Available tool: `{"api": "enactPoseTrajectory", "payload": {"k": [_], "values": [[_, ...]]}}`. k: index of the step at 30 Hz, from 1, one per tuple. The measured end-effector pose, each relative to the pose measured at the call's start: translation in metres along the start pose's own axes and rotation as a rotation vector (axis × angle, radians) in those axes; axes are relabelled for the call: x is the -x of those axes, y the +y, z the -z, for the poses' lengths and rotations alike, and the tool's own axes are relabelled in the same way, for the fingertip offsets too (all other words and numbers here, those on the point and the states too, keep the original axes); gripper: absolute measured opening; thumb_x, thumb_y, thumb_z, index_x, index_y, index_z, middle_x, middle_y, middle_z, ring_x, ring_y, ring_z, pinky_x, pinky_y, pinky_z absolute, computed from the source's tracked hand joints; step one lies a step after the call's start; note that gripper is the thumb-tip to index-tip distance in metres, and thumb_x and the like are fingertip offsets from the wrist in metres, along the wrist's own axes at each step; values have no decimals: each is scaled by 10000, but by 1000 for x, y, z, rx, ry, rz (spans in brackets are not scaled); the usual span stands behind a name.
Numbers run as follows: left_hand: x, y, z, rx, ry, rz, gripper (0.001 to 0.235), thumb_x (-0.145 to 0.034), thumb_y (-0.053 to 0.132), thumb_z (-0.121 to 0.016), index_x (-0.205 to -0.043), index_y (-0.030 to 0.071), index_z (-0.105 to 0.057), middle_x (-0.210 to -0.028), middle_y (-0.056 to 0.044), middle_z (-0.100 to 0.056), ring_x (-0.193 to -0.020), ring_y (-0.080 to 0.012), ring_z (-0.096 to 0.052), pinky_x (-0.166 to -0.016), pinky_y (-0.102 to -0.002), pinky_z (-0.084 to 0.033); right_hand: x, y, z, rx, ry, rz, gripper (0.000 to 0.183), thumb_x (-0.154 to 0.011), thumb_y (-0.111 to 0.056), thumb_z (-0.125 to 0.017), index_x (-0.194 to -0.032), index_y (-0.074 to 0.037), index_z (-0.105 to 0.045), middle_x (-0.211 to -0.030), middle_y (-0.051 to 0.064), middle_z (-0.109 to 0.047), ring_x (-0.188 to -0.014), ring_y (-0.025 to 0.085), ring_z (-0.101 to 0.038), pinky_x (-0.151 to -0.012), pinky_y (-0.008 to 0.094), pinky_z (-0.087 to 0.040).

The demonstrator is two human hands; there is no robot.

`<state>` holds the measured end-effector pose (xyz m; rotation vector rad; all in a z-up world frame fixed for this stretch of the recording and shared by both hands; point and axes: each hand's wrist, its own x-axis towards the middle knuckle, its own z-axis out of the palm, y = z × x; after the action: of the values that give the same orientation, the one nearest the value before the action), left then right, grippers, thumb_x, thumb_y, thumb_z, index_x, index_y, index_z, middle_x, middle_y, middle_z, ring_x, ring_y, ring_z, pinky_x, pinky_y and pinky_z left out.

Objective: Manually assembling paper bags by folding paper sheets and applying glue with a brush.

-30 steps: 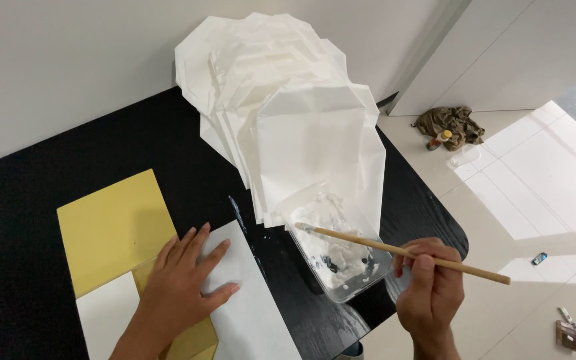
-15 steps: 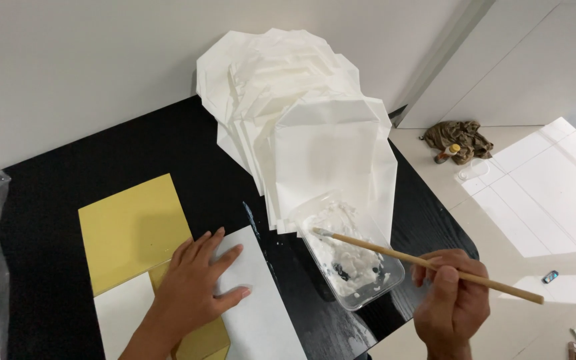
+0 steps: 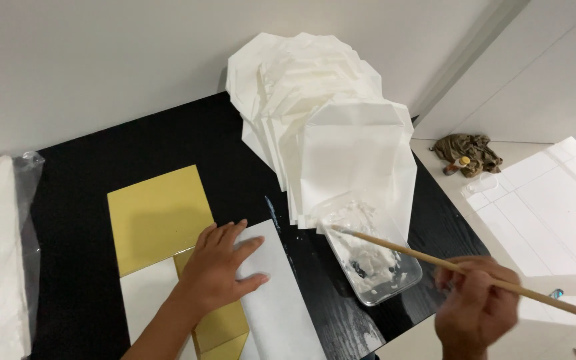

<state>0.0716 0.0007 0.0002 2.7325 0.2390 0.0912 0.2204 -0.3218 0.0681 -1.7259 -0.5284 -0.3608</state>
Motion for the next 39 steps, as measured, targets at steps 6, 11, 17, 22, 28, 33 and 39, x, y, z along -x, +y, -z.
{"api": "enactPoseTrajectory", "payload": {"k": [6,11,17,22,28,33,39], "values": [[1,2,1,-41,-7,-23,669,-824,570,-741,-1362,189,-631,-1476,-179,-460,-1369,-360,-396,-1167,-509,-191,5,-36,1,57,248,-102,156,-1232,-92,-236,-1226,2,-360,-954,157,-417,-720,267,-486,-737,362,-516],[3,0,-1,-19,7,-46,681,-826,576,-714,-1361,163,-630,-1479,-223,-467,-1367,-394,-402,-1162,-520,-193,28,-24,-20,-107,67,-135,110,-1166,-50,-315,-1175,9,-407,-957,211,-576,-750,303,-630,-663,369,-570],[5,0,3,43,42,-61,662,-780,506,-772,-1322,143,-657,-1477,-226,-480,-1371,-397,-413,-1176,-532,-183,43,-15,-53,-33,-124,-57,149,-1120,-117,-396,-1141,13,-466,-914,206,-674,-772,250,-737,-645,307,-607],[4,1,5,46,-26,-29,668,-809,525,-753,-1365,174,-632,-1510,-227,-445,-1406,-403,-370,-1178,-543,-168,41,-10,-65,4,-177,-52,141,-1112,-99,-398,-1140,22,-465,-909,188,-673,-736,222,-697,-641,303,-584],[4,-1,4,47,-50,-25,673,-829,537,-732,-1383,174,-616,-1529,-224,-421,-1419,-401,-341,-1177,-539,-152,38,-10,-68,40,-195,-27,140,-1118,-103,-394,-1134,10,-475,-907,172,-662,-731,212,-684,-628,302,-578],[3,-2,1,25,-38,-44,682,-825,544,-732,-1380,165,-617,-1512,-235,-440,-1394,-408,-379,-1173,-551,-164,38,-9,-67,25,-214,-18,139,-1115,-109,-389,-1128,1,-473,-950,176,-653,-760,213,-689,-639,309,-587],[4,-3,0,40,-42,-35,673,-836,550,-719,-1381,168,-618,-1516,-224,-436,-1408,-405,-359,-1171,-554,-159,35,-12,-61,29,-238,-35,106,-1094,-50,-400,-1090,16,-483,-971,191,-641,-746,203,-644,-635,299,-561]]}}
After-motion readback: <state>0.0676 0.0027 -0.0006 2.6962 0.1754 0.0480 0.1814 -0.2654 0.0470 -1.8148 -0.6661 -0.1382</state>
